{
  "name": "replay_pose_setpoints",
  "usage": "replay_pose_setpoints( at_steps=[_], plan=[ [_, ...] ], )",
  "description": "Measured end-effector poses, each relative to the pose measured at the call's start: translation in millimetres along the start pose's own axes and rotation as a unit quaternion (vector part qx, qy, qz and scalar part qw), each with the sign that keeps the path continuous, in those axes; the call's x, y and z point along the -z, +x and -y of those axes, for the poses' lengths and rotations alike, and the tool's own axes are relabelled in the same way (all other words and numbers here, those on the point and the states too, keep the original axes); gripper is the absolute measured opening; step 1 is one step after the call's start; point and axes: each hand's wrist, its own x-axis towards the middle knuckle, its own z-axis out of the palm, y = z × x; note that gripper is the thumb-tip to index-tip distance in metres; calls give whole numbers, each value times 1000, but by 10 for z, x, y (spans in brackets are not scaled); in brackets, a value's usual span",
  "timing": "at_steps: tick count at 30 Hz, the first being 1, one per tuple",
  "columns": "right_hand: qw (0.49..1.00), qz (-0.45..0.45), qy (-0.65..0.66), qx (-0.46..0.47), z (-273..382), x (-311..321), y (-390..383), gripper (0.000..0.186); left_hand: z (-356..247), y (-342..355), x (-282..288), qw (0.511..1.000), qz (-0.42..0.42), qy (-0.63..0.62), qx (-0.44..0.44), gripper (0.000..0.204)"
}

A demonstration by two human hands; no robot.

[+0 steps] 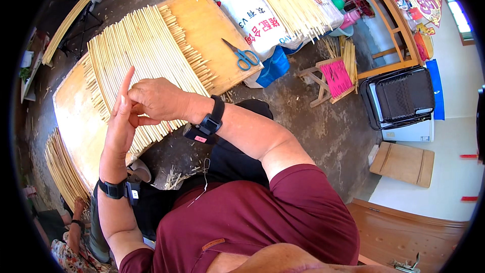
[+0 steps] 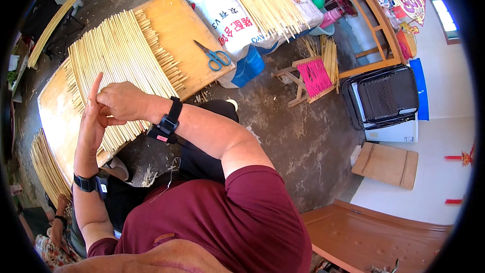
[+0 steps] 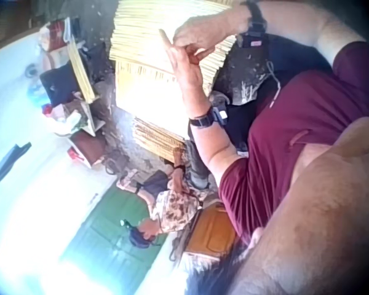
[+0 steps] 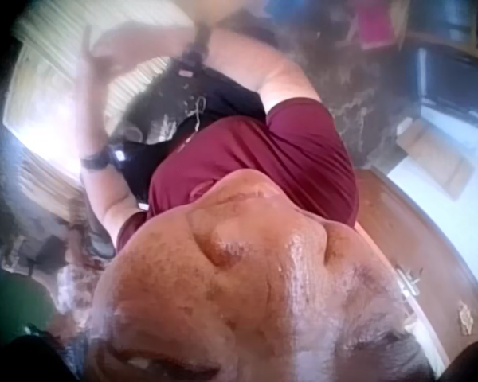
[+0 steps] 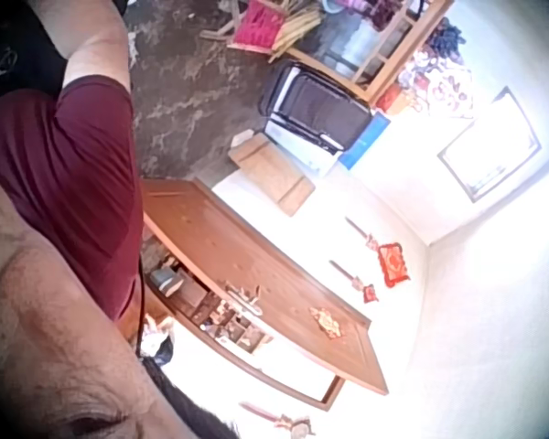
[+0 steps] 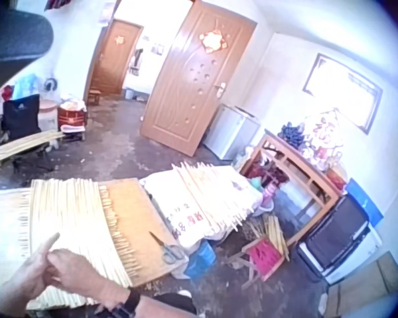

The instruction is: The person is arranging and securing long thin bamboo or wooden sticks to create a mat.

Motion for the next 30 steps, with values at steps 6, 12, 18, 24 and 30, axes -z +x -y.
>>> replay_pose_setpoints(
  at_steps=[6, 12, 18, 24, 30],
  plan=[
    [991, 43, -78, -100, 58, 17, -25, 27, 83, 73, -11, 993, -67, 84, 56, 65],
    [970, 116, -160, -141, 84, 19, -30, 26, 225, 150, -8, 984, -119, 130, 40, 60],
    [956, 104, -217, -169, 35, 96, -39, 26, 175, 145, -46, 982, -108, 150, 43, 63],
    [962, 26, -222, -157, -198, 53, -23, 24, 181, 172, -92, 973, -129, 191, -6, 63],
    [982, -6, -148, -114, -217, 36, -13, 19, 125, 128, -29, 977, -146, 153, -23, 63]
  ],
)
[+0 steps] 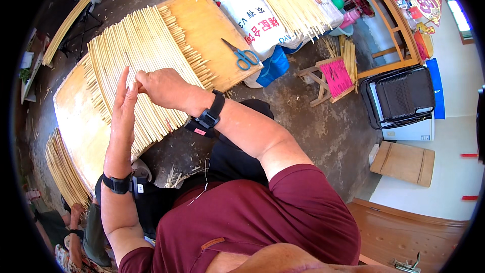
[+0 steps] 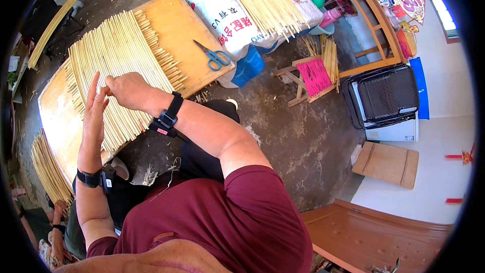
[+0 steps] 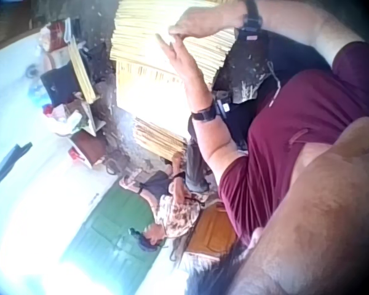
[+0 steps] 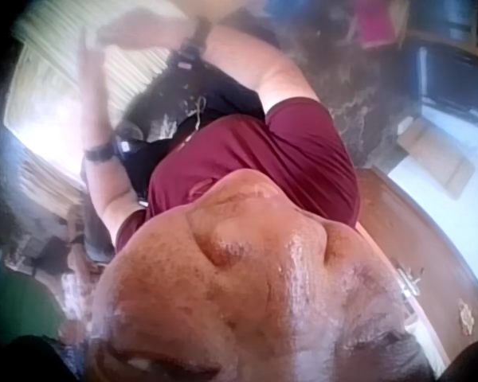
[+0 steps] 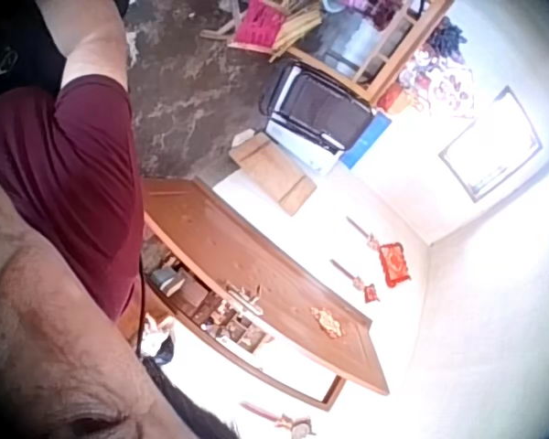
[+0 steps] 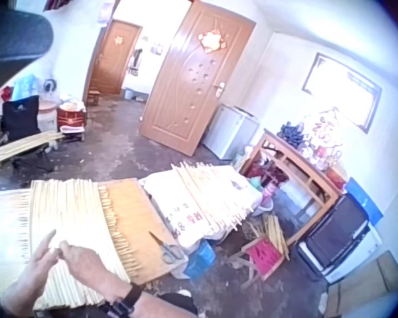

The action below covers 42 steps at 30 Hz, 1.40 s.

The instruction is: The person is arranging and securing long thin bamboo or wooden sticks to create a mat.

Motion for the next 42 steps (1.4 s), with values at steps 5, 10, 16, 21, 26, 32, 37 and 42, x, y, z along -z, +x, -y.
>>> replay_pose_setpoints(
  at_steps=[5, 10, 16, 21, 26, 32, 37, 42],
  plan=[
    [998, -20, -29, -49, 54, 43, 46, 28, -1, 20, -13, 999, -9, 29, -19, 63],
    [996, -20, -56, -69, -13, 82, 74, 36, 55, 48, -27, 997, -8, 65, -49, 72],
    [997, -16, 13, -71, -142, 321, 163, 39, 174, 38, 34, 970, -68, 173, -156, 80],
    [928, 225, 297, -13, 86, 231, 78, 36, -88, -49, 55, 995, 44, -46, -81, 87],
    [903, 179, 390, -4, 160, 138, 3, 32, -171, -82, 21, 987, 92, -21, -132, 96],
    [963, 102, 249, -4, 216, 170, -21, 25, -147, -95, -7, 988, 90, -28, -121, 84],
    [994, 70, 78, -21, 227, -10, -46, 24, -74, -77, 1, 994, 55, -19, -91, 75],
    [999, 45, 9, -1, 231, -51, -64, 26, 13, -62, -6, 998, 17, -9, -64, 72]
  ],
)
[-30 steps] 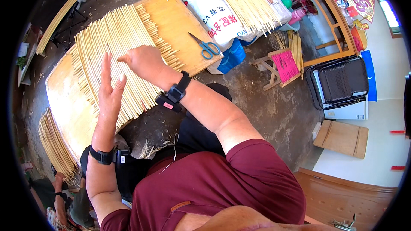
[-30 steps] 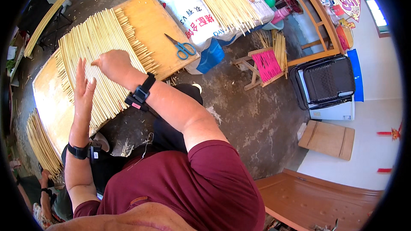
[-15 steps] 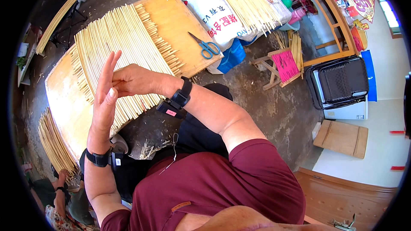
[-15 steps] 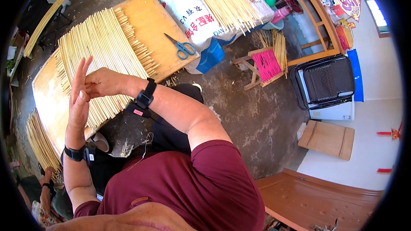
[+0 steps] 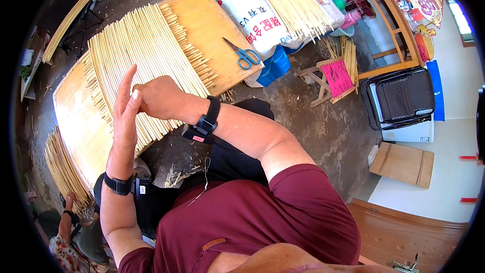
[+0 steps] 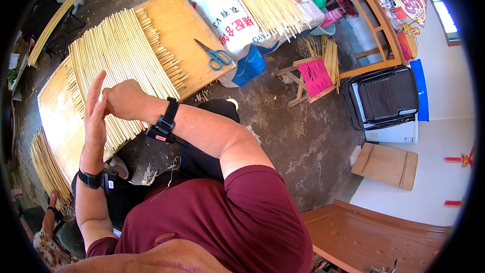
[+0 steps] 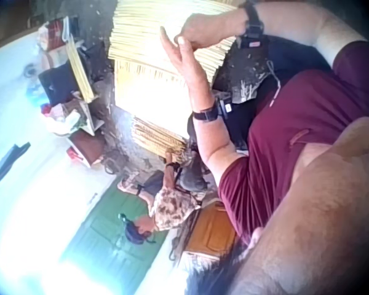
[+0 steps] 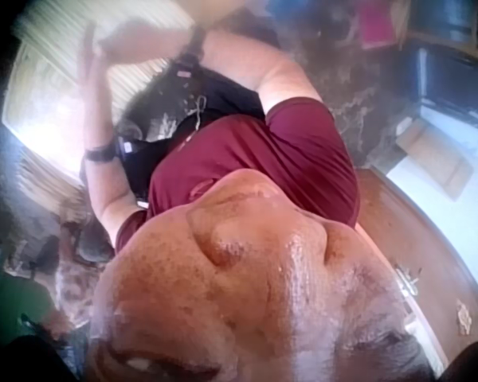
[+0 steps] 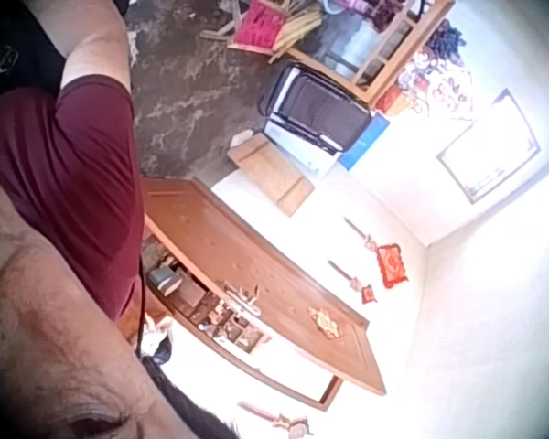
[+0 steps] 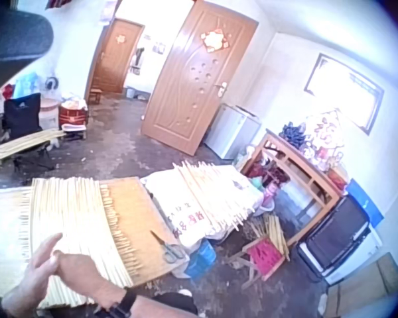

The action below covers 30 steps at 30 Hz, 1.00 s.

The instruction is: The person is arranging and securing long thin bamboo or wooden sticks to create a mat.

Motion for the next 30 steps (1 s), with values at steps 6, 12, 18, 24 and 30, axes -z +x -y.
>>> replay_pose_setpoints(
  at_steps=[6, 12, 18, 24, 30],
  plan=[
    [998, -5, -58, -18, -19, 17, 5, 30, -21, 7, 0, 997, 35, -33, 54, 75],
    [997, -12, -62, -38, -99, 5, 12, 17, 1, 48, -45, 999, 17, 28, 35, 75],
    [999, -3, -4, 33, -221, -42, 129, 17, 43, 56, -65, 999, 18, 36, 20, 77],
    [997, 29, -59, -48, -91, -39, 118, 16, 130, 117, 9, 998, 19, -36, 45, 75],
    [995, 30, -78, -52, -123, 59, 144, 24, 81, 89, -23, 996, -6, -65, 66, 70]
  ],
)
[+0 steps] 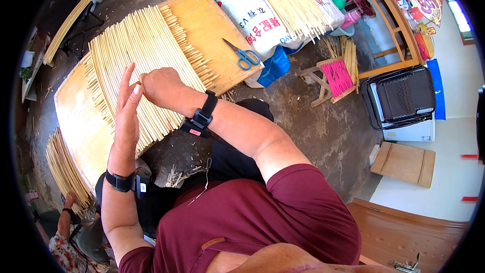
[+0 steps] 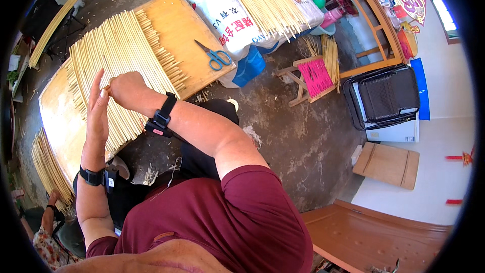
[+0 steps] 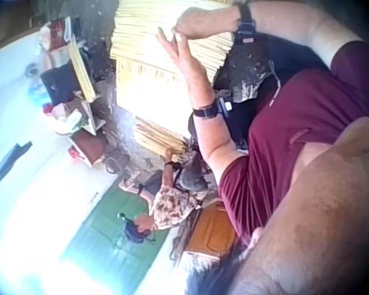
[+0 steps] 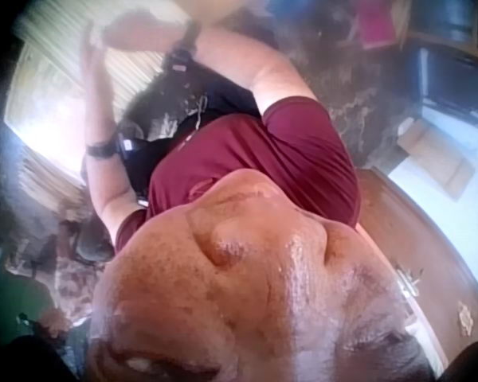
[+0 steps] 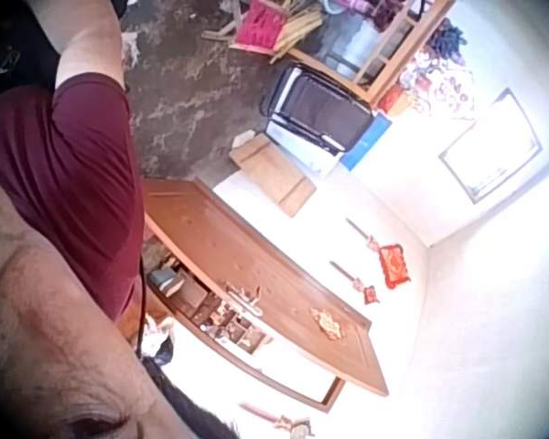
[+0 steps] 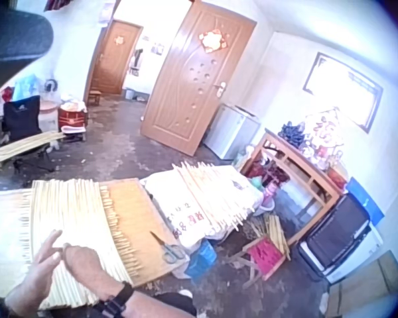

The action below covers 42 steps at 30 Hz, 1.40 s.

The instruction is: The person is arranging and securing long thin bamboo or wooden sticks to create a mat.

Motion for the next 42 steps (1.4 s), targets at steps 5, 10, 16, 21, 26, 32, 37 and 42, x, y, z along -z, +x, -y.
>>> replay_pose_setpoints(
  at_steps=[5, 10, 16, 21, 26, 32, 37, 42],
  plan=[
    [998, -6, 0, -56, -129, 93, 62, 42, -11, -11, 7, 990, -17, 112, -79, 83],
    [993, -74, 87, 35, -231, 129, 36, 51, -143, 18, 107, 969, -57, 202, -134, 79],
    [913, 148, 365, 104, 26, -8, -95, 36, -246, -87, 65, 989, 110, 3, -101, 90],
    [947, 70, 286, 130, -14, -32, -108, 23, -314, -160, -3, 984, 119, 40, -124, 85],
    [982, 57, 172, 43, 87, -110, -145, 21, -147, -78, 2, 977, 67, 150, -138, 65],
    [988, 47, 142, 32, 109, -196, -109, 20, -58, -10, 18, 974, 32, 163, -153, 59],
    [989, 15, 148, 21, 72, -202, -148, 19, 27, 11, 41, 962, 24, 238, -134, 62],
    [989, 22, 145, -11, 60, -157, -156, 19, -6, 10, 15, 967, 21, 226, -114, 58]
  ],
)
